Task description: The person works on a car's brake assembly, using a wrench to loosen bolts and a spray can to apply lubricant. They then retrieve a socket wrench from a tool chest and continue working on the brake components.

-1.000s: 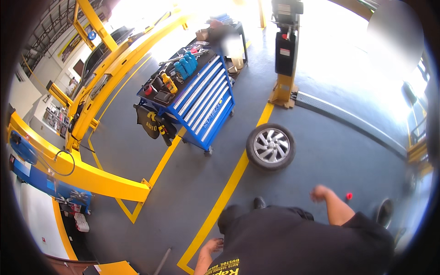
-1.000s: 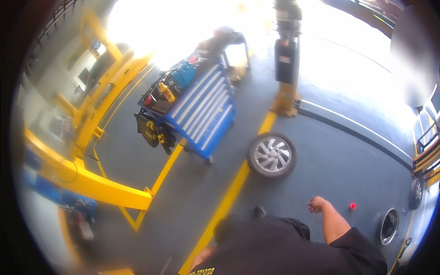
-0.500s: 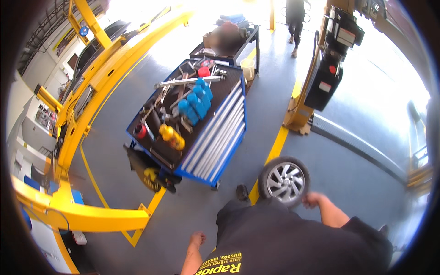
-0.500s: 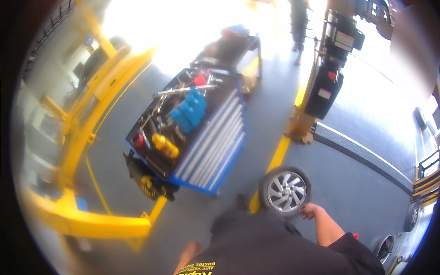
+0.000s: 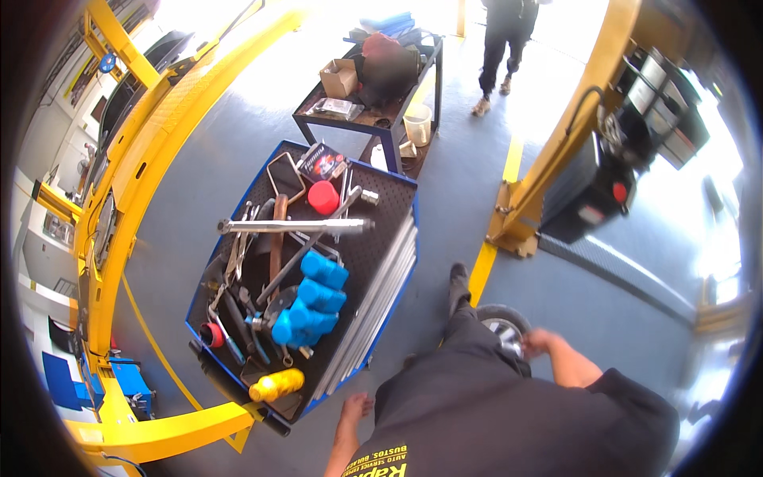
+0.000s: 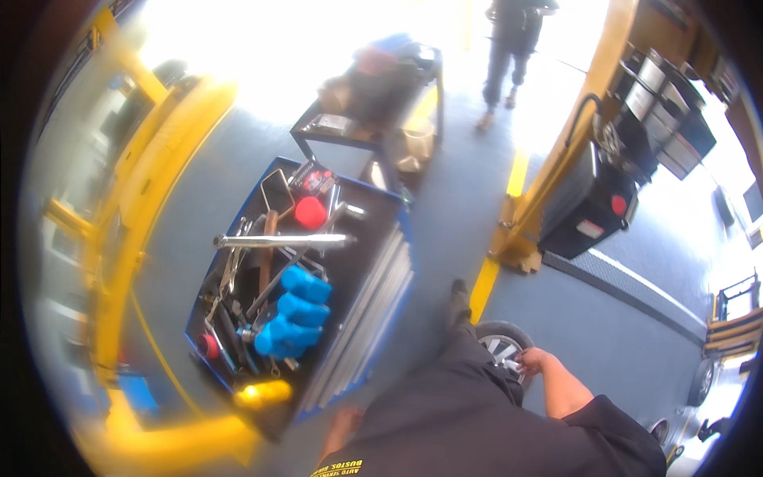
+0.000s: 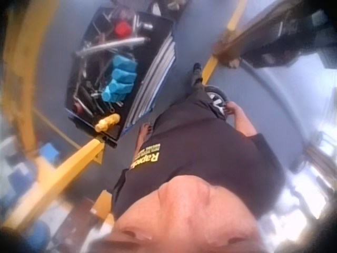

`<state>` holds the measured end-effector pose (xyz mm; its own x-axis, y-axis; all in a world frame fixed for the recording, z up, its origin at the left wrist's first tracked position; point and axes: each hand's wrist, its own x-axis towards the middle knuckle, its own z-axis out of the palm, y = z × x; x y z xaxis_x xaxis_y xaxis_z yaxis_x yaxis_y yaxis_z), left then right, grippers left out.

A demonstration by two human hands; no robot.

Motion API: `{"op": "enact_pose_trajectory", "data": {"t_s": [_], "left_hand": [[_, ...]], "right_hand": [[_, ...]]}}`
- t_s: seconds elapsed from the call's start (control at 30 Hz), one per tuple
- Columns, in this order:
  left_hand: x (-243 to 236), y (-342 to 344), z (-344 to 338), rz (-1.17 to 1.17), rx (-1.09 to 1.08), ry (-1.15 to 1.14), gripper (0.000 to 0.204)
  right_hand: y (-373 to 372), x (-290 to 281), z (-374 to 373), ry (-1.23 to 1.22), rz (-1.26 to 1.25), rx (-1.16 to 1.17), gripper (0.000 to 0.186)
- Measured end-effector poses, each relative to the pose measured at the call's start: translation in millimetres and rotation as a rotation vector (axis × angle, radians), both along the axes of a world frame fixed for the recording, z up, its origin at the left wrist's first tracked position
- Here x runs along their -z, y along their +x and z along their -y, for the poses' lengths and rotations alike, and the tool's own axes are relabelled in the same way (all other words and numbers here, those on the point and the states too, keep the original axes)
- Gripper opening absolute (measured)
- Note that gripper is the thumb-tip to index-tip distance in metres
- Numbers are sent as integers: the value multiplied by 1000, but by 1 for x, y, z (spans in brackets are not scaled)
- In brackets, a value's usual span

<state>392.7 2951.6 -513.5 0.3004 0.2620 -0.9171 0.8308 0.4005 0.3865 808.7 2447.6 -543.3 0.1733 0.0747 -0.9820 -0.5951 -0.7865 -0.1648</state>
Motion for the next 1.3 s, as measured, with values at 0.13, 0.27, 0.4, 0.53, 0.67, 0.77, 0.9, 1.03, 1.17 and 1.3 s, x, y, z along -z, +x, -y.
{"op": "enact_pose_trajectory", "data": {"t_s": [0.13, 0.27, 0.4, 0.53, 0.67, 0.77, 0.9, 1.03, 1.17, 1.3], "left_hand": [[21, -19, 60, -169, -155, -82, 32], [28, 15, 97, -83, 157, 16, 33], [-40, 174, 97, 7, -121, 69, 34], [-97, 271, 79, 88, -293, 102, 32], [-102, 289, 70, 128, -278, 141, 31], [-74, 271, 73, 115, -387, 156, 30], [-41, 227, 112, -88, -586, 28, 30], [-47, 205, 149, -235, -549, -93, 32], [-77, 222, 144, -257, -409, -96, 35], [-67, 233, 108, -116, -489, -94, 39]], "right_hand": [[151, 3, -57, 73, 90, -323, 20], [308, -26, -152, 177, 182, -317, 21], [423, -59, -223, 366, 415, -21, 24], [473, -85, -280, 316, 469, -228, 26], [475, -61, -288, 401, 319, -170, 25], [437, -53, -288, 384, 161, 8, 22], [417, -16, -239, 268, 8, -270, 26], [407, -13, -209, 98, 8, -332, 26], [411, -22, -211, 104, 90, -426, 27], [413, -28, -227, 141, 149, -400, 28]]}}
